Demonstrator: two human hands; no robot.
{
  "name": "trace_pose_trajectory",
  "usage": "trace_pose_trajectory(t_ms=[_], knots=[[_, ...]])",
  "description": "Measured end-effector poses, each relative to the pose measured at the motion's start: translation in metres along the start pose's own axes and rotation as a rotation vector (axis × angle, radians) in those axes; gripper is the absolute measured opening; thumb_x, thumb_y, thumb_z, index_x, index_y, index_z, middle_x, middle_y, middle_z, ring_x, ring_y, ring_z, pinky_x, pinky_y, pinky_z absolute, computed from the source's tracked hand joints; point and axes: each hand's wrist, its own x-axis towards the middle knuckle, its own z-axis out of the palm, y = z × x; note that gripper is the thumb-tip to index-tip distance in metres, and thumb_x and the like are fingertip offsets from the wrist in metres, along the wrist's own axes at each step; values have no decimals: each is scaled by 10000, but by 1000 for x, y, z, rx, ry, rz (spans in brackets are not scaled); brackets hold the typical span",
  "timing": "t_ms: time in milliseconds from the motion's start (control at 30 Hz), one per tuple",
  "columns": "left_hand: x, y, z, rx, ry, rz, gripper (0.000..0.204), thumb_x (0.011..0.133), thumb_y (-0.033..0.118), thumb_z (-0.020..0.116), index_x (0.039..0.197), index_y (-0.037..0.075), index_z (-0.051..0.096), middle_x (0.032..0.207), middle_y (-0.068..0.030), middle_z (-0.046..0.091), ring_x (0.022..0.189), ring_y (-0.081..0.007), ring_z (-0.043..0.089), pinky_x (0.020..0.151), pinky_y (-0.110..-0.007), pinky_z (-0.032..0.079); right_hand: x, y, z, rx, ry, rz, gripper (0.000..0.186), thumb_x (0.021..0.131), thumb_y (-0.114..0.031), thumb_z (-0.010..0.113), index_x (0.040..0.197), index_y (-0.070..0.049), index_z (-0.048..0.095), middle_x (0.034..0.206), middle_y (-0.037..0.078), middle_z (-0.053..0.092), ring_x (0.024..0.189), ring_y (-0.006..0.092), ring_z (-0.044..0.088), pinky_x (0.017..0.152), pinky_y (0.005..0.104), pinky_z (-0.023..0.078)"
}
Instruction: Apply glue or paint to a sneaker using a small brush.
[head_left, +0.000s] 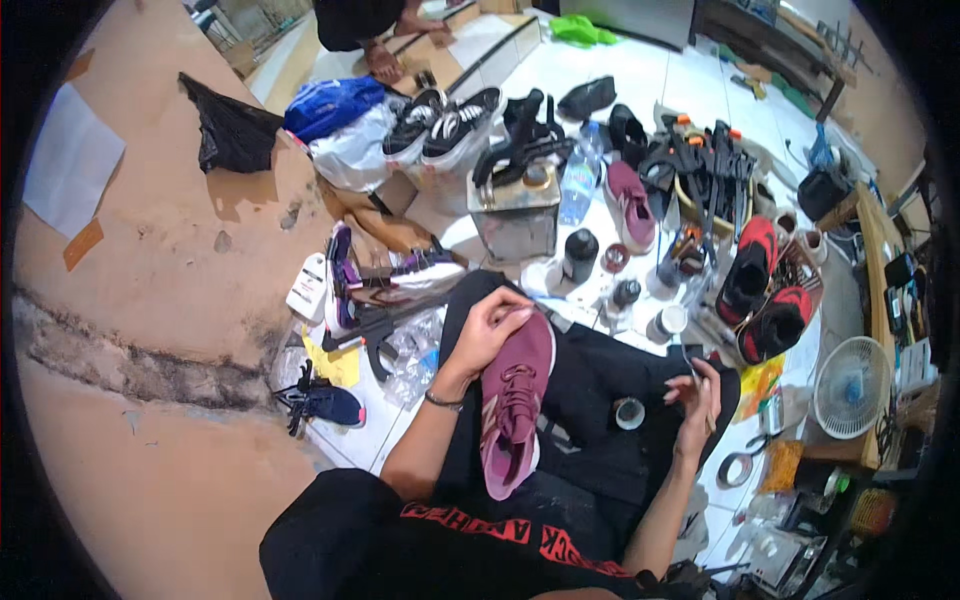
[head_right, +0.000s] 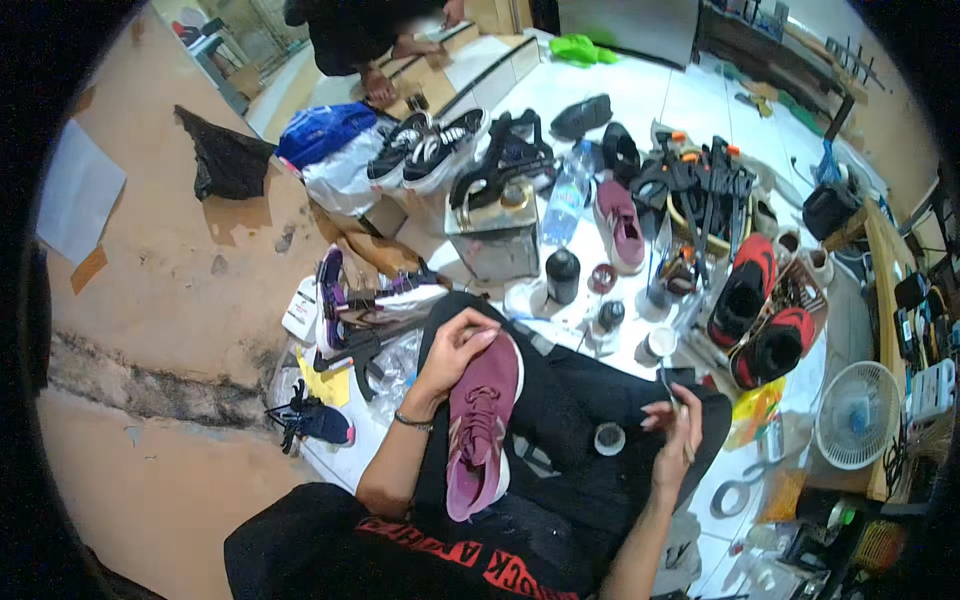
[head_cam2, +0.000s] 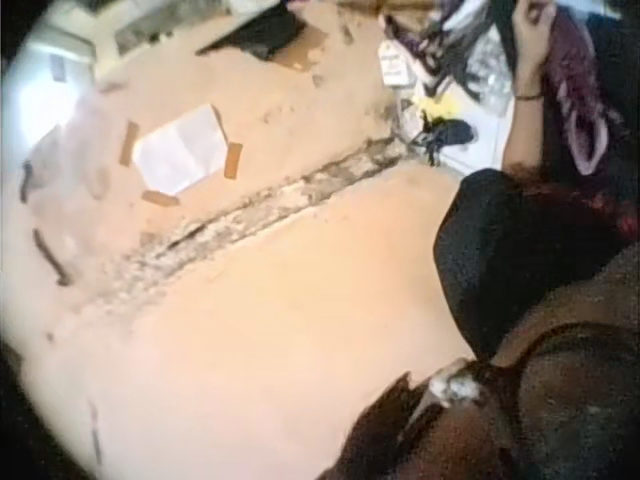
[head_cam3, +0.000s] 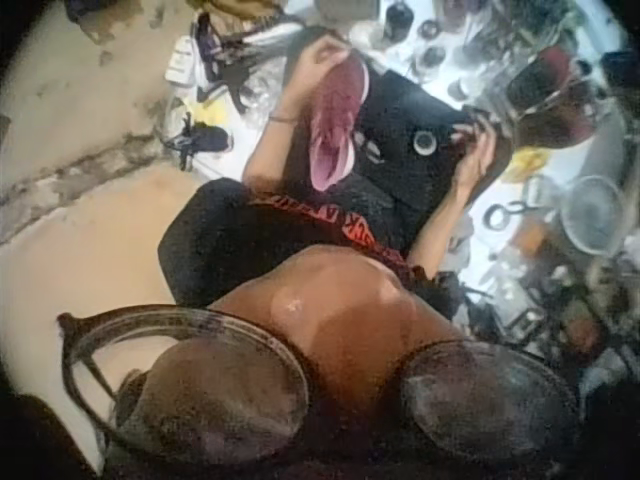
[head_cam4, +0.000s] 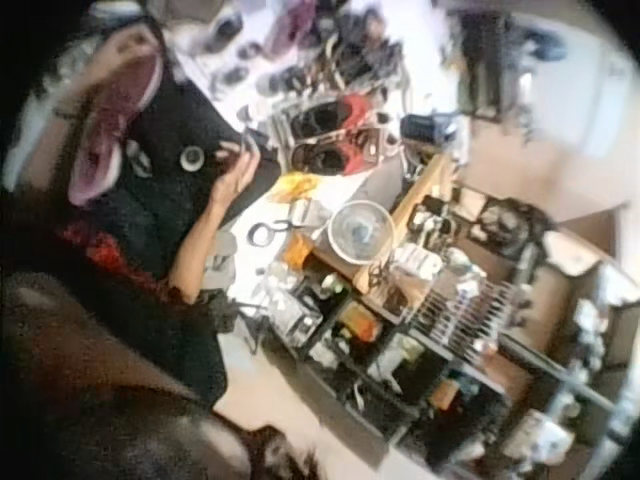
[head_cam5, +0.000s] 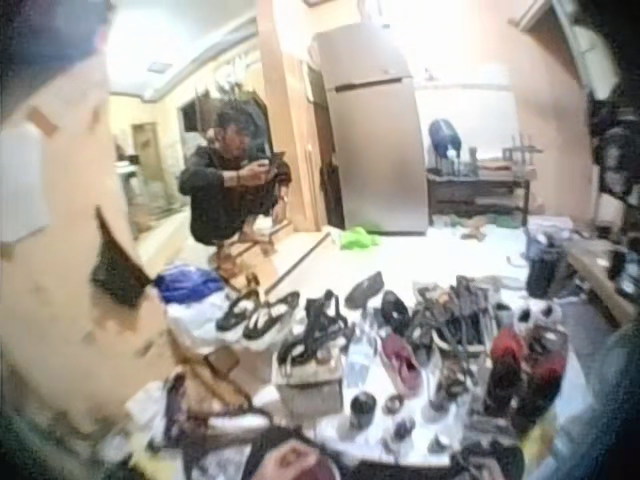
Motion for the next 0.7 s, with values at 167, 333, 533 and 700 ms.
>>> trace_pose_trajectory(t_ms=[167, 333, 533, 700], knots=[[3, -15, -16, -27, 64, -43, 99, 939, 71, 665, 1016, 15, 637, 981, -36, 689, 913, -82, 632, 837, -229, 488, 17, 16, -32, 20, 86, -43, 349, 1045, -320, 445, 1214, -28, 532, 898, 138, 701, 669, 133, 604, 667, 261, 481], [6, -10, -19, 43, 57, -30, 79, 919, 65, 679, 961, 14, 636, 1004, -61, 709, 914, -80, 642, 837, -217, 490, 30, 33, -39, 55, 151, -39, 214, 1027, -253, 497, 1082, -51, 543, 849, 116, 704, 678, 130, 617, 626, 247, 482], [21, -11, -24, 200, 18, 7, 78, 898, 57, 669, 878, -3, 624, 878, -34, 708, 785, -38, 624, 703, -196, 459, 36, 45, -40, 107, 197, -35, 204, 1040, -220, 507, 1045, -29, 575, 796, 88, 646, 703, 142, 621, 651, 253, 479], [26, -15, -17, 310, 14, 32, 92, 896, 69, 671, 884, -7, 619, 874, -35, 701, 787, -46, 612, 727, -210, 470, 36, 43, -40, 56, 115, -44, 210, 1047, -198, 485, 1036, -6, 569, 809, 98, 639, 734, 157, 631, 687, 266, 489]])
